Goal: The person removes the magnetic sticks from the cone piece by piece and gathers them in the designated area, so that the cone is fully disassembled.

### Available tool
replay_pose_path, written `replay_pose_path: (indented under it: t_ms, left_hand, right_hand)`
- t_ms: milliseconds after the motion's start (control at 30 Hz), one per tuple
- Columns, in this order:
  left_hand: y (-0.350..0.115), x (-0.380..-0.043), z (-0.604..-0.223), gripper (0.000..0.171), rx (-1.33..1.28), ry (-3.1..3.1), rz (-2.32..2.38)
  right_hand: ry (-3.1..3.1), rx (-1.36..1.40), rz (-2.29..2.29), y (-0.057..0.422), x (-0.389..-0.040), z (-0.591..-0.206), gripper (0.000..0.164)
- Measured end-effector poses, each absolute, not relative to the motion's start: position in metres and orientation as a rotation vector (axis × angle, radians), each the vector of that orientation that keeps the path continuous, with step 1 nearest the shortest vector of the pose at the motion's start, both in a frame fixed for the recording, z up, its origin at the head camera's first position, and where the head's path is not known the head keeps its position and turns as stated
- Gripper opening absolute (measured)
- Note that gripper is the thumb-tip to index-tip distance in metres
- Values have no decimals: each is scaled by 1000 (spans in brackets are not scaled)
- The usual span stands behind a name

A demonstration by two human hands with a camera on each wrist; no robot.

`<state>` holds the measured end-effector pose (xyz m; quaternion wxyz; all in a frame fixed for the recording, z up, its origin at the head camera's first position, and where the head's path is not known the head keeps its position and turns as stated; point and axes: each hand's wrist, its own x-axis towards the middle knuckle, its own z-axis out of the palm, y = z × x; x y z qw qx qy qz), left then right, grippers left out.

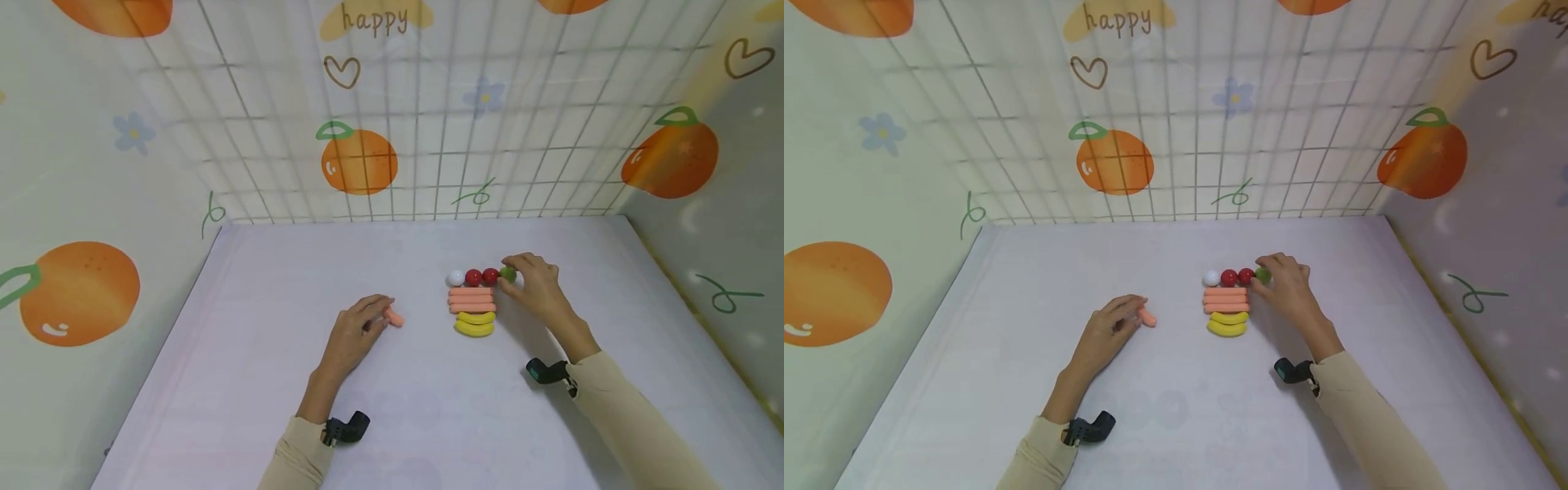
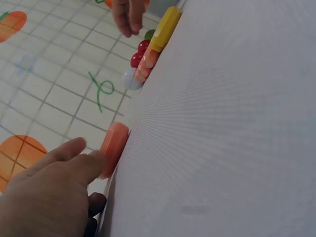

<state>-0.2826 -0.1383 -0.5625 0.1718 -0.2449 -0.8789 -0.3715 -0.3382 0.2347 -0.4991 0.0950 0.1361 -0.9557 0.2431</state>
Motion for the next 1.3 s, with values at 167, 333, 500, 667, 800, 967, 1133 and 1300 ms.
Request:
replay_pose_path:
  t_ms: [167,333,500,667,800,967,1133,1300]
  left_hand:
    - [-137,-282,-562,40,-673,-2548,-1018]
    - [-138,-280,-562,29,-664,-2562,-995]
    - [-140,-280,-560,22,-614,-2558,-1114]
    - [-140,-280,-559,22,-607,-2571,-1161]
    - [-138,-280,-558,22,-646,-2548,-1165]
    - [-136,-279,-558,23,-638,-2551,-1139]
    - [-137,-279,-558,24,-616,-2593,-1117]
    - [-138,-278,-558,32,-600,-2589,-1063]
  right_hand:
    - [-2703,595,752,208,-319,-489,29]
    - [-2536,867,713,177,-305,-494,25]
    - [-2536,997,728,145,-299,-502,22]
    - [-2672,1041,710,118,-297,-507,25]
    - [-2721,1054,677,102,-298,-508,27]
    - [-2741,1053,601,90,-302,-512,22]
    - [-2785,1063,533,85,-305,-516,21]
    - [-2796,1039,515,84,-305,-517,22]
